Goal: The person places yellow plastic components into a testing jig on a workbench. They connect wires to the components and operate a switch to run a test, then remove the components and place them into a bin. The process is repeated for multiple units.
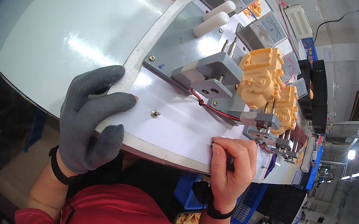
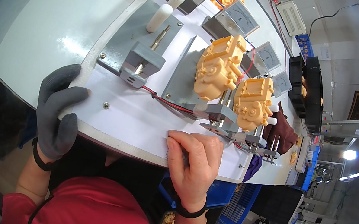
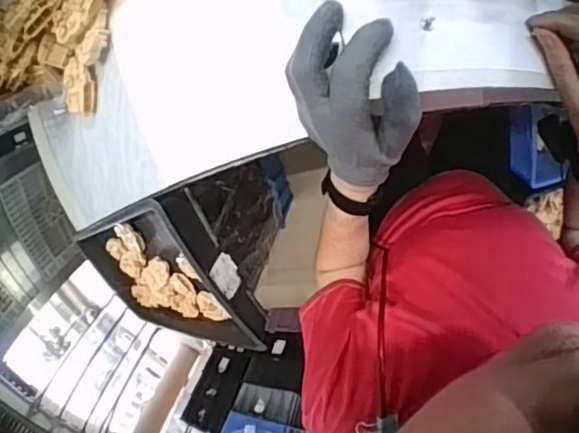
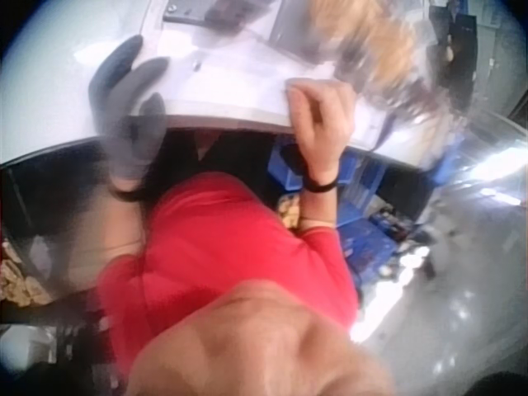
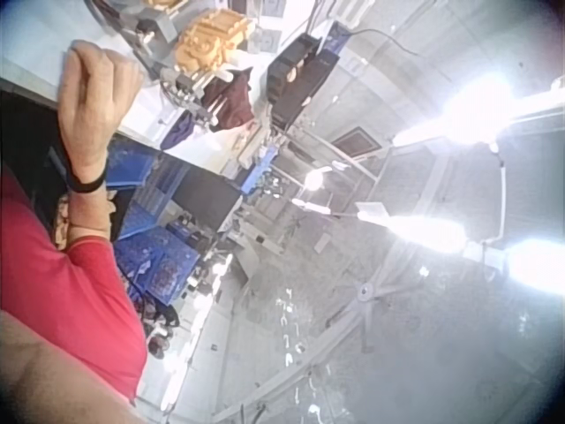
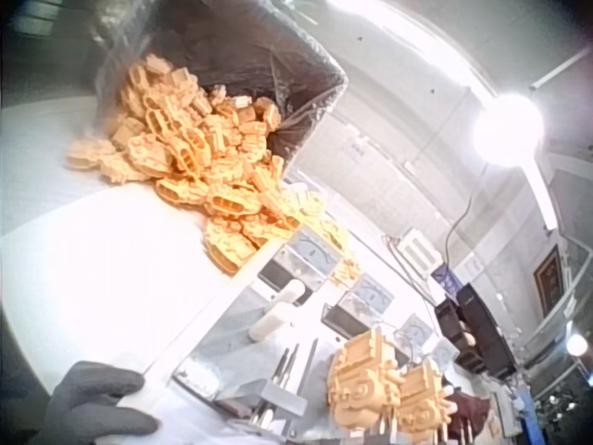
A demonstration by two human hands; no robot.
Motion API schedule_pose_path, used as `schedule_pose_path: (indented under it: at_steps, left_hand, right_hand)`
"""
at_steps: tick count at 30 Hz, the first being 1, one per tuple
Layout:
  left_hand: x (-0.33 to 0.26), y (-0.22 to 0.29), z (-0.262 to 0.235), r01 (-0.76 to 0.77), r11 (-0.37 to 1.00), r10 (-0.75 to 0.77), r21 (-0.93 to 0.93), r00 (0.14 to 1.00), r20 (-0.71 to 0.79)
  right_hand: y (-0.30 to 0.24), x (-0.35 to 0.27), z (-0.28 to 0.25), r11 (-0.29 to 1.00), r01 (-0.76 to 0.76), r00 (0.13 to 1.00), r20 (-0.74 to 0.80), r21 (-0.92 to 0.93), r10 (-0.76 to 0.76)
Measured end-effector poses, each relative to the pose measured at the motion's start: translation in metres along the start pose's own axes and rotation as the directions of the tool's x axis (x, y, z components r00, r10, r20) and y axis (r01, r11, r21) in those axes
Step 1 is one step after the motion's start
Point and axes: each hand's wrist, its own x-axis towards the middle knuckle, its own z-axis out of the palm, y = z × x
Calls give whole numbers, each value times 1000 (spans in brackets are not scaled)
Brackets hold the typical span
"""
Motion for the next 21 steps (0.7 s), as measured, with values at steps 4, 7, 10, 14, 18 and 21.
schedule_pose_path:
  at_steps: [4,7,10,14,18,21]
  left_hand:
    - [1,0,1,-1,1000,1,5,1000,0]
    - [0,0,1,4,1000,-4,2,1000,-3]
    - [0,0,1,3,1000,-3,1,1000,-2]
    - [0,0,1,2,1000,-2,7,1000,-3]
    - [0,0,1,-1,1000,1,13,1000,-1]
    - [1,0,1,-1,1000,2,9,1000,-3]
  right_hand:
    - [1,0,0,1000,1,1000,-1,8,-1]
    - [1,0,0,1000,2,1000,4,1,-2]
    - [2,-1,1,1000,-11,1000,-15,10,11]
    - [3,-1,1,1000,8,1000,-12,15,-8]
    - [5,-2,2,999,34,999,-24,12,-33]
    - [5,-2,2,999,52,998,-31,7,-52]
